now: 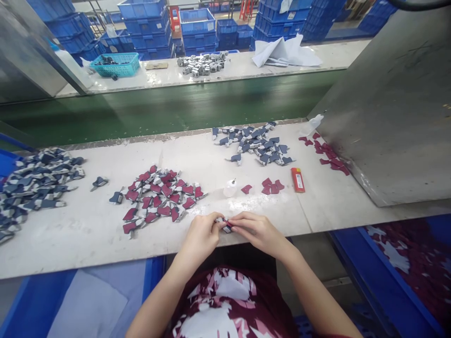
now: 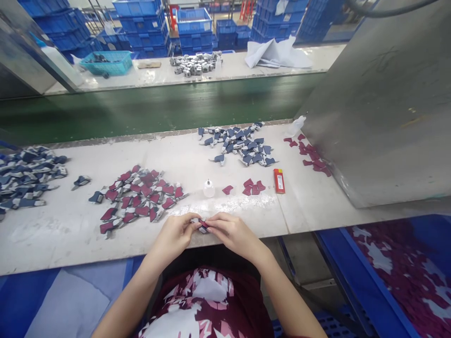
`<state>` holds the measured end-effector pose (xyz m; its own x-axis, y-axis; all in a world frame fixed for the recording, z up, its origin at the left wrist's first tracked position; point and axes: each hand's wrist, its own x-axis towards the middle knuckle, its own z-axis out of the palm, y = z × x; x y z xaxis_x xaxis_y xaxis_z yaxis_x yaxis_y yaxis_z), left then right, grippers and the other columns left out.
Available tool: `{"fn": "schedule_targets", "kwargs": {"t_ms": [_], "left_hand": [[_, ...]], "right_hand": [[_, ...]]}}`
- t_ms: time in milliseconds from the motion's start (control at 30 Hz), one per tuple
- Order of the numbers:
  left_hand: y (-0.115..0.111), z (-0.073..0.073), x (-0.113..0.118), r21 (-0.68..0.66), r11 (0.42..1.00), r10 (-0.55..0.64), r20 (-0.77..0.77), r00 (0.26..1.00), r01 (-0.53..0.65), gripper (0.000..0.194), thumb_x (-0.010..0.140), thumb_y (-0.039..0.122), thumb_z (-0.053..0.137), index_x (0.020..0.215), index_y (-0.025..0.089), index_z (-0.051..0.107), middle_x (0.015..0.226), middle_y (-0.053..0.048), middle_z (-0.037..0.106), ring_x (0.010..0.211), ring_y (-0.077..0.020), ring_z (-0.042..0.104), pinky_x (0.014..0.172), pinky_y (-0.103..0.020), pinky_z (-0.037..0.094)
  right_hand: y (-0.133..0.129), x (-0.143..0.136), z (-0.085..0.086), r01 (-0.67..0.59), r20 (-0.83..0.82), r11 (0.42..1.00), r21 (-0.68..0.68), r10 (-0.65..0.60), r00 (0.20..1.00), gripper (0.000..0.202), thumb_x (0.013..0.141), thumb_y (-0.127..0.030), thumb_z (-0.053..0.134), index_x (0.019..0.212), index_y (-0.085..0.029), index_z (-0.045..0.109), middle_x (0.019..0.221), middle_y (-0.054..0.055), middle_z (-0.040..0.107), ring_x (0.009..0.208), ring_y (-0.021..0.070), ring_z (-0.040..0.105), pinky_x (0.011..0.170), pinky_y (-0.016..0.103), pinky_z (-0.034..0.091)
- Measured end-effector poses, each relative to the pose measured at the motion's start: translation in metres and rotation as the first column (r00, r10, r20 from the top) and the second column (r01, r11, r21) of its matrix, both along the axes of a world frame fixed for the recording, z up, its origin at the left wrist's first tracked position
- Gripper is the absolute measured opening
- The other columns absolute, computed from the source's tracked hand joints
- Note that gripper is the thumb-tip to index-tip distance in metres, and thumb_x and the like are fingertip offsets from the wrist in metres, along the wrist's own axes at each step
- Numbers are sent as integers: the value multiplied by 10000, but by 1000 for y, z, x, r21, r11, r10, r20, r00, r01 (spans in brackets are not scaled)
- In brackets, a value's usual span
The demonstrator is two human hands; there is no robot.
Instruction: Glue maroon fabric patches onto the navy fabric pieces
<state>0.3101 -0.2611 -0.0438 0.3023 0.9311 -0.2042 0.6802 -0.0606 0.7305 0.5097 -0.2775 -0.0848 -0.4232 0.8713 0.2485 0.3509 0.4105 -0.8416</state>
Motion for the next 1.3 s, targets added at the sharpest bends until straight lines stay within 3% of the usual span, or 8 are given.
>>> {"fn": "schedule_targets", "kwargs": {"t_ms": [333,533,733,800,933,1000,1167,1300], "left_hand": [[5,-26,-20,140,990,-44,150,988,23,215,858,177,638,1009,214,786,854,-30,825,784,-249,795,698,-274,608],[5,-42,-38,336,942,-54,198,979,-16,224,896,296,636,1035,225,798,1012,-46,816,892,-266,792,824,-331,639],[0,-45,-37,429,903,-78,147,986,8,224,933,288,623,1083,224,777,1098,-68,794,995,-256,766,872,-334,628],[-1,-48,-38,431,902,-55,138,989,-10,212,946,276,613,1082,223,766,1091,-70,789,986,-246,761,863,-334,627],[-3,-55,-39,521,848,33,124,992,-94,187,945,263,619,1057,223,764,1030,-64,794,1051,-270,719,907,-409,609],[-3,-58,-38,553,823,66,135,989,-130,179,940,250,625,1045,224,767,996,-58,799,1066,-278,701,910,-434,605],[-4,-60,-34,518,836,106,168,980,-179,158,913,217,654,1018,226,773,949,-57,802,1006,-264,708,872,-420,613],[-4,-58,-26,517,829,117,210,971,-212,147,912,202,651,996,213,771,939,-65,800,995,-258,714,855,-411,613]], "right_hand": [[5,35,11,299,-69,949,-102,-307,949,242,953,-368,591,939,-213,776,958,64,782,887,194,743,796,308,607],[47,164,10,923,6,379,64,-925,380,442,818,-547,629,892,-134,770,858,123,767,722,236,709,698,393,610],[72,166,20,952,-63,167,257,-980,189,469,864,-470,581,1148,-121,716,1257,218,615,1114,308,626,885,481,570],[59,123,20,886,-118,291,360,-928,353,379,880,-451,603,1113,-178,725,1243,166,593,1121,282,615,844,436,587],[30,32,15,487,171,815,315,-553,815,217,909,-394,633,1026,-283,779,1495,94,402,1408,338,382,1076,519,460],[26,2,10,334,258,914,231,-389,884,278,934,-377,609,1175,-326,738,1593,66,288,1493,376,212,1127,588,386],[36,-24,-5,319,119,919,230,-352,928,489,919,-247,568,1406,-292,570,1360,133,536,1362,316,430,1087,559,452],[24,-25,-12,618,-225,759,204,-578,784,433,837,-301,695,1266,-277,637,1094,78,693,1007,253,666,882,421,592]]}}
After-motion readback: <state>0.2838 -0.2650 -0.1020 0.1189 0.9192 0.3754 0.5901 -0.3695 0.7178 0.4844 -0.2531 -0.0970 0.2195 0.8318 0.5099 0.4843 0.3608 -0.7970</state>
